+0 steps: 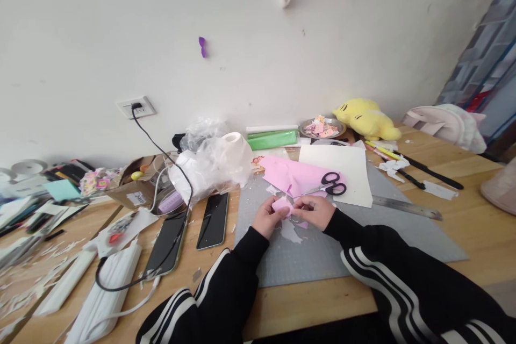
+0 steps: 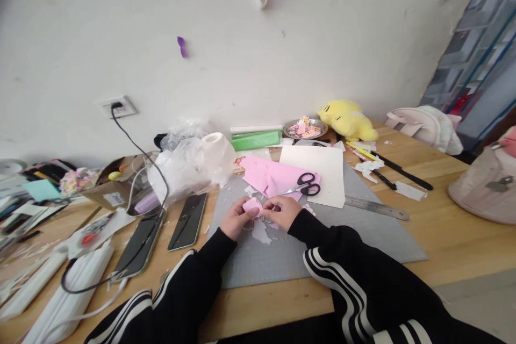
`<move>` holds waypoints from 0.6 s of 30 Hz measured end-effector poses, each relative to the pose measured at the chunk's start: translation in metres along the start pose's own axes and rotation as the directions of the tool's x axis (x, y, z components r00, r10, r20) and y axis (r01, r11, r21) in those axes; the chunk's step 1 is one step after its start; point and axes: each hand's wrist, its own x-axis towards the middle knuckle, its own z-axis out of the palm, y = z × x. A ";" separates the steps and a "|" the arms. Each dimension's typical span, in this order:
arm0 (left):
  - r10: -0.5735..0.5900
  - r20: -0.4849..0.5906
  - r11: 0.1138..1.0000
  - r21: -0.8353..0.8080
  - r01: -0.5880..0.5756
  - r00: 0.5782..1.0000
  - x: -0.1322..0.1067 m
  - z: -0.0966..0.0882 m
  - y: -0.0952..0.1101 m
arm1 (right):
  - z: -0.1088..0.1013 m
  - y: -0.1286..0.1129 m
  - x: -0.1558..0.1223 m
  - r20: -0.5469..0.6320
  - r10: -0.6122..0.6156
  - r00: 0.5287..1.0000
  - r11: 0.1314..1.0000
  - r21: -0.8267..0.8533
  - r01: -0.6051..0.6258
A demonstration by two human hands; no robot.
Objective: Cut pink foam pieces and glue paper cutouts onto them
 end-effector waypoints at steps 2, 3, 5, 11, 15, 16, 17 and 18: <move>-0.012 0.018 0.999 -0.050 0.012 1.000 0.000 -0.001 -0.001 | 0.001 0.001 0.000 0.037 -0.013 0.999 0.997 0.072 0.010; -0.018 0.029 0.997 -0.075 0.020 0.999 0.000 -0.002 -0.002 | 0.001 0.001 -0.001 0.049 -0.022 0.999 0.994 0.108 0.017; -0.032 0.051 0.992 -0.123 0.038 0.998 0.000 -0.002 -0.002 | 0.002 0.002 -0.001 0.061 -0.032 0.998 0.986 0.165 0.022; -0.059 0.106 0.975 -0.206 0.080 0.993 0.000 -0.004 -0.002 | 0.003 0.000 0.000 0.043 0.025 0.999 0.972 0.234 -0.035; -0.066 0.113 0.972 -0.216 0.090 0.991 -0.001 -0.003 -0.003 | 0.002 0.000 0.000 0.068 0.003 0.998 0.967 0.254 -0.021; -0.070 0.116 0.972 -0.216 0.094 0.991 -0.001 -0.003 -0.003 | 0.002 0.001 0.000 0.078 0.000 0.997 0.967 0.256 -0.020; -0.073 0.117 0.972 -0.216 0.097 0.990 -0.001 -0.003 -0.003 | 0.002 0.001 -0.001 0.088 -0.003 0.996 0.966 0.257 -0.020; -0.076 0.119 0.971 -0.215 0.101 0.990 -0.002 -0.002 -0.003 | 0.003 0.001 -0.001 0.096 -0.005 0.995 0.966 0.258 -0.020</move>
